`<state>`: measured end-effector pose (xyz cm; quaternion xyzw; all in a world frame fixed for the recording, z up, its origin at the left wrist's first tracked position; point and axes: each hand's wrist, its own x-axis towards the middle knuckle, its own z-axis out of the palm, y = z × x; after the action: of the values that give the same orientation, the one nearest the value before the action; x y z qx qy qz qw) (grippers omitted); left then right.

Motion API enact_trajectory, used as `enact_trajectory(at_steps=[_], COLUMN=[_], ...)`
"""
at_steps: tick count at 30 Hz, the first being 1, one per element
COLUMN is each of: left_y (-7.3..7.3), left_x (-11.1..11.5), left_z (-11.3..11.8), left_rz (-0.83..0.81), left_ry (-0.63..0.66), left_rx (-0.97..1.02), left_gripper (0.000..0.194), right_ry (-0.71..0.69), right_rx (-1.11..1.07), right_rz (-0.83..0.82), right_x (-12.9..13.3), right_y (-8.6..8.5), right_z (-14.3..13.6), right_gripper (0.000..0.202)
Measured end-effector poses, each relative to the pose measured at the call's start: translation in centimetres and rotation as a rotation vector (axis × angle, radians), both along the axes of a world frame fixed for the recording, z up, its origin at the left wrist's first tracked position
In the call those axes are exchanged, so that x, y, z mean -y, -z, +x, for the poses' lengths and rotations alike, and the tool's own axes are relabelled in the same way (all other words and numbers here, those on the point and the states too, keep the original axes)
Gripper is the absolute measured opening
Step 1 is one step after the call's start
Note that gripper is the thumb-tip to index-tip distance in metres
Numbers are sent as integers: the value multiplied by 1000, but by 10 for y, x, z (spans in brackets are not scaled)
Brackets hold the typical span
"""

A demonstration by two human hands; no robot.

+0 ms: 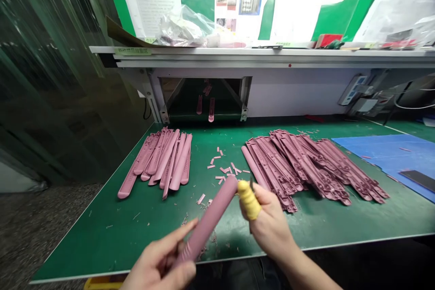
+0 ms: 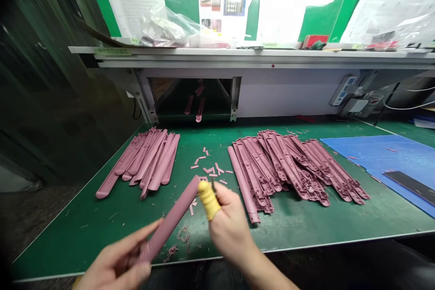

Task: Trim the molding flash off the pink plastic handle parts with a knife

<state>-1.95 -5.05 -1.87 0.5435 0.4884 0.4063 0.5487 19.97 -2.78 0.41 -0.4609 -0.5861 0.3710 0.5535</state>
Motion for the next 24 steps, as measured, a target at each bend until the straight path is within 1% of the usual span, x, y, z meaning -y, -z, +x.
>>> enact_trajectory(at_steps=[1, 2, 3, 4, 6, 7, 8, 11, 14, 17, 21, 22, 24], left_y=[-2, -5, -9, -13, -18, -19, -20, -18, -15, -15, -19, -21, -23], left_x=[-3, -10, -18, -28, -47, -54, -59, -63, -58, -57, -60, -61, -60], left_z=[4, 8, 12, 17, 24, 28, 31, 40, 44, 45, 41, 40, 39], left_rz=[-92, -154, -221, -240, -259, -262, -266, -273, -277, -280, -289, -302, -339], left_ry=[-82, -165, -239, -288, -355, -373, -384, -384, -371, -353, -301, -277, -216], left_rx=[102, 207, 391, 471, 568, 593, 618, 667, 690, 725, 820, 853, 929], left_gripper=[42, 37, 30, 24, 24, 24, 24, 26, 27, 26, 26, 26, 26], right_ry=[3, -25, -91, -179, -332, -361, -354, -249, -202, -232, -381, -395, -353], right_rx=[34, 91, 165, 247, 423, 507, 588, 767, 845, 881, 852, 819, 749], right_rz=[10, 34, 71, 118, 231, 283, 320, 368, 419, 500, 620, 609, 519], right_x=[1, 4, 7, 12, 23, 28, 31, 34, 30, 30, 36, 37, 35], right_y=[2, 6, 11, 17, 30, 36, 41, 50, 51, 51, 49, 48, 46], right_z=[3, 3, -1, -7, -24, -33, -40, -52, -49, -44, -40, -39, -39], right_gripper=[30, 28, 29, 33, 48, 56, 61, 64, 64, 60, 56, 57, 61])
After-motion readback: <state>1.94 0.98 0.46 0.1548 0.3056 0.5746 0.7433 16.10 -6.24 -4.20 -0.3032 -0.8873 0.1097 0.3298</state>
